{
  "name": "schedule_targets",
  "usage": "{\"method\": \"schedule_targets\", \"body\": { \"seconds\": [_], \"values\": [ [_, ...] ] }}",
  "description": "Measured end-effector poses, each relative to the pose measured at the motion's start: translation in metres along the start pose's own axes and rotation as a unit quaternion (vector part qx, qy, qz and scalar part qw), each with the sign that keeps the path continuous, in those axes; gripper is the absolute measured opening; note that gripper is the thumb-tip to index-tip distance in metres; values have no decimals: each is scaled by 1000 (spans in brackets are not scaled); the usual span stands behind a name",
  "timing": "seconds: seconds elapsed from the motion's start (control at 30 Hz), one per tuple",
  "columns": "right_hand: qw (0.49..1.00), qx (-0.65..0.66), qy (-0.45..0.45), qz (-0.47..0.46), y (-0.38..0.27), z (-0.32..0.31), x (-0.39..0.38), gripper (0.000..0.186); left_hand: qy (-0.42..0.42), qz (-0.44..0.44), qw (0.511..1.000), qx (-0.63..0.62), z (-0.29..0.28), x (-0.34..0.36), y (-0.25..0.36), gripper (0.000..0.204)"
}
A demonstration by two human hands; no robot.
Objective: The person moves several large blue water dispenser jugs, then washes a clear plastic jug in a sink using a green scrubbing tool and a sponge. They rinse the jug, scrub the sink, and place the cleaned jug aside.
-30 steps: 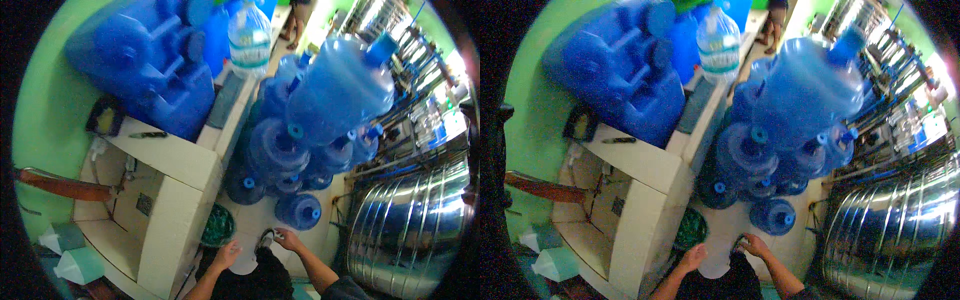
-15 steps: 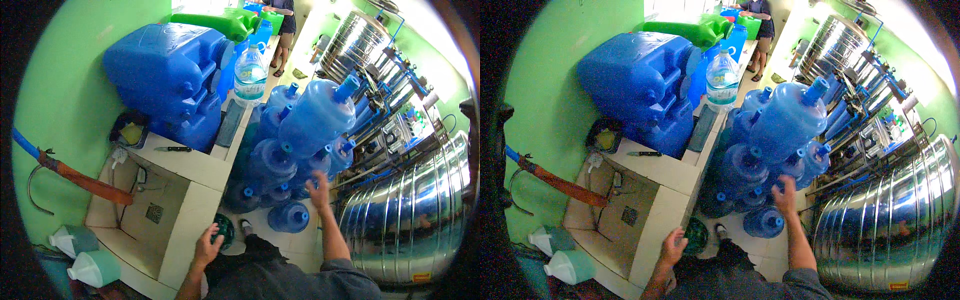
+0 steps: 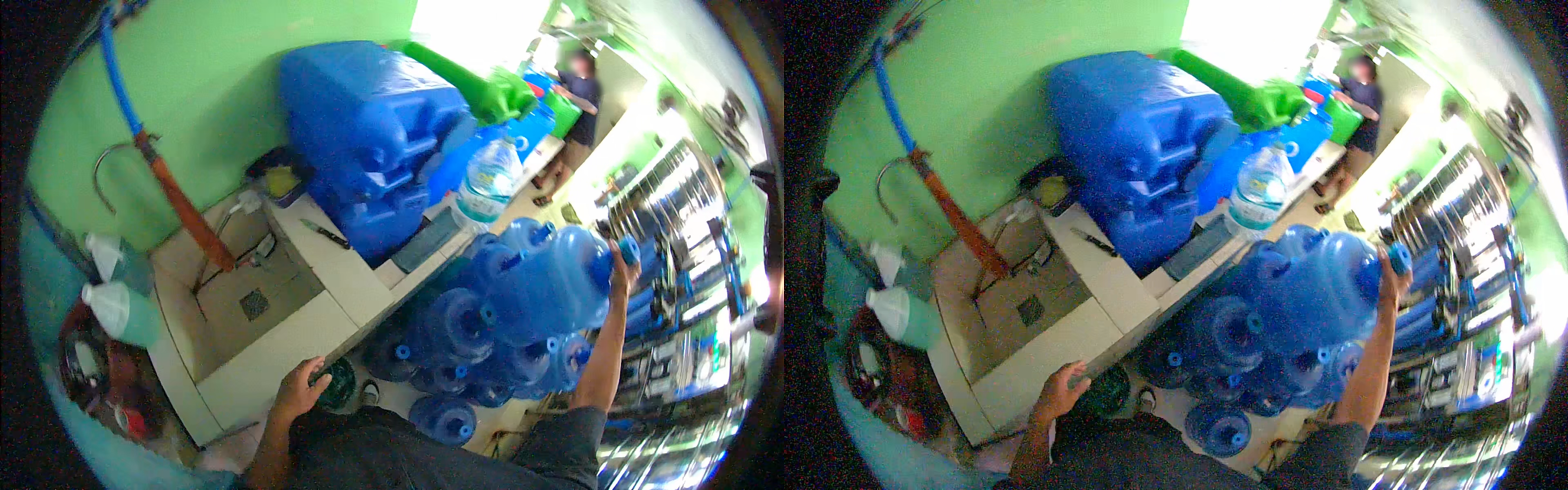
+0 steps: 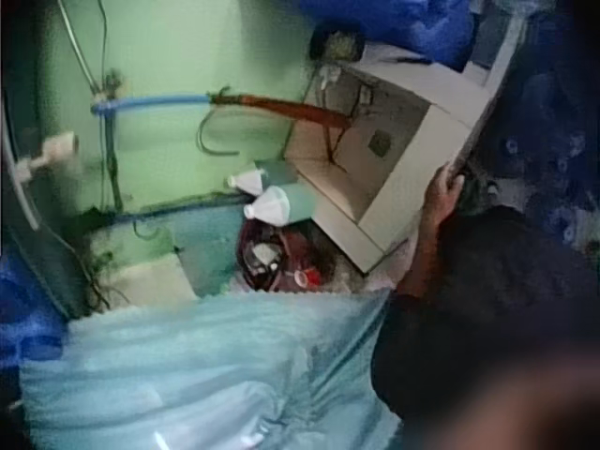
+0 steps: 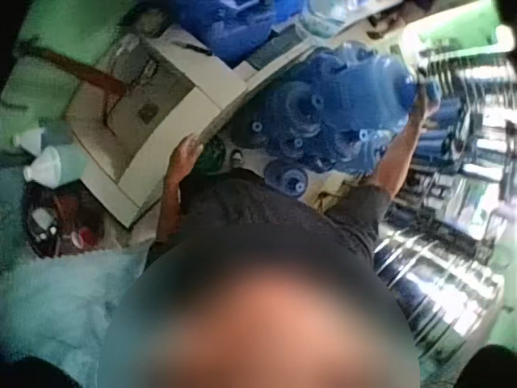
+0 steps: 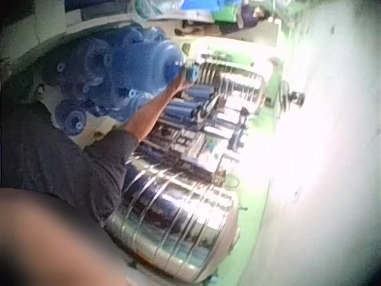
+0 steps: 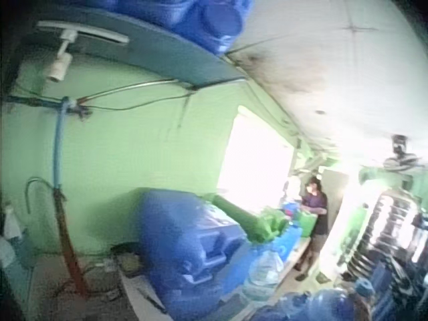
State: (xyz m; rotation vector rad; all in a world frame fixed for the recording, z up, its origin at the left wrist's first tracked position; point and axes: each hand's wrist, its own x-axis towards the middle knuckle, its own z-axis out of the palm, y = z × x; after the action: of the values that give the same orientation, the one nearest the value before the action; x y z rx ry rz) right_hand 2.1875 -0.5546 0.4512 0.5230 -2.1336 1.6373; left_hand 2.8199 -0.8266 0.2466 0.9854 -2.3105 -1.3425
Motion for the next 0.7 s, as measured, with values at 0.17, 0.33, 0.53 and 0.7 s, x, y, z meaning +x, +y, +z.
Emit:
{"method": "schedule_targets", "body": {
  "seconds": [0.17, 0.33, 0.53, 0.7],
  "values": [
    [996, -85, 12, -31, -42, -23, 16, 41, 102, -23, 994, -25, -12, -22, -25, 45],
    [978, -161, -98, -86, -150, -51, 3, 43, 176, -20, 984, -6, -59, -30, -48, 41],
    [976, -93, -89, -175, -244, 15, -98, 43, 183, -69, 979, -57, -134, -41, -80, 45],
    [957, 177, -155, -168, -317, 90, -202, 52, 178, -5, 980, -86, -196, -40, -106, 46]
  ]
}}
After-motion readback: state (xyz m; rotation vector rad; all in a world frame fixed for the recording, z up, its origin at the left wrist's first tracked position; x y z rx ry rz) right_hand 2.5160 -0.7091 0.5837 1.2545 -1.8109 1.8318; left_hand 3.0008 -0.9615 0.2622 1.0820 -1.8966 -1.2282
